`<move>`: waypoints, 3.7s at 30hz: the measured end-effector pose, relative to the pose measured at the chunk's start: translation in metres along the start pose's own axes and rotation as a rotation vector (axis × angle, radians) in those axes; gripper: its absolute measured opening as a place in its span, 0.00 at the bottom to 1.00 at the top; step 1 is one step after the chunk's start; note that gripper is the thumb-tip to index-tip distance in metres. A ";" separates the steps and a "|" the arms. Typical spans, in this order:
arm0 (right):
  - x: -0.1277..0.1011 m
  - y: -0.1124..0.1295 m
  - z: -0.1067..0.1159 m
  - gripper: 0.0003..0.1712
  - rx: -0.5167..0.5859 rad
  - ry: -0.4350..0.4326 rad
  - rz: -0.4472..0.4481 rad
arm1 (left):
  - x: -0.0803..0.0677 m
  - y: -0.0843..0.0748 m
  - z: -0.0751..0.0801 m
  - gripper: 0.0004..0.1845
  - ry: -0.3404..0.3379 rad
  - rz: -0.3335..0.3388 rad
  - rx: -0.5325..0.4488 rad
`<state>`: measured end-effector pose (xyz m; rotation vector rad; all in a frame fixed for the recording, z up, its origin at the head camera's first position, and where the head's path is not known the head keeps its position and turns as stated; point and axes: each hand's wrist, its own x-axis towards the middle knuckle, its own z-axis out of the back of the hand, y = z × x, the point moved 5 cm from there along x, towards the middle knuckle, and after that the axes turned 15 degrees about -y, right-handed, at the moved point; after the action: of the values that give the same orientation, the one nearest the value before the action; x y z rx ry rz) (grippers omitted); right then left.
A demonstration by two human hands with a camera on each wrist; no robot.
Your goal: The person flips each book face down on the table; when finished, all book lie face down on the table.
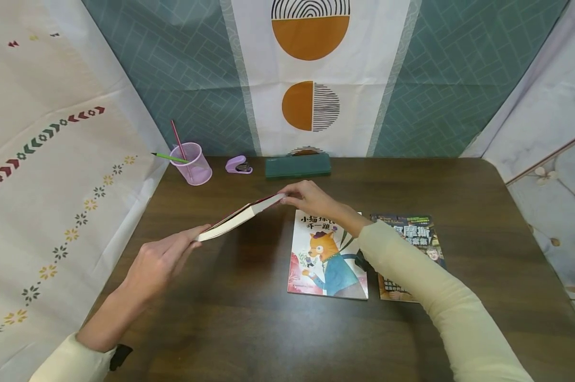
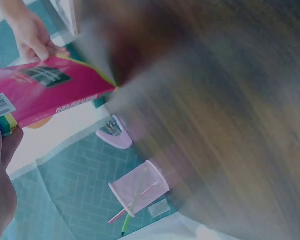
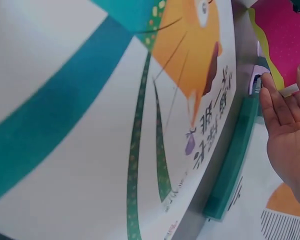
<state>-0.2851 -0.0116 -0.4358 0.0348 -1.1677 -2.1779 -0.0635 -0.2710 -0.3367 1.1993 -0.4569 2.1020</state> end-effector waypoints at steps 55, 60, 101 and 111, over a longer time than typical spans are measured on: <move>0.000 0.056 0.058 0.13 0.160 -0.232 -0.339 | -0.045 0.040 -0.005 0.17 0.103 1.044 -0.002; 0.005 0.054 0.057 0.13 0.172 -0.205 -0.388 | -0.057 0.040 -0.014 0.22 0.181 1.169 -0.102; 0.030 0.006 -0.011 0.14 0.203 -0.301 -0.429 | -0.116 0.019 -0.043 0.22 0.298 1.334 -0.121; 0.029 0.002 -0.025 0.22 0.241 -0.252 -0.473 | -0.112 0.016 -0.042 0.21 0.307 1.132 0.031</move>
<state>-0.2983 -0.0468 -0.4412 0.1587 -1.7022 -2.4826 -0.0604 -0.2996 -0.4534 0.6096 -1.1386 3.1558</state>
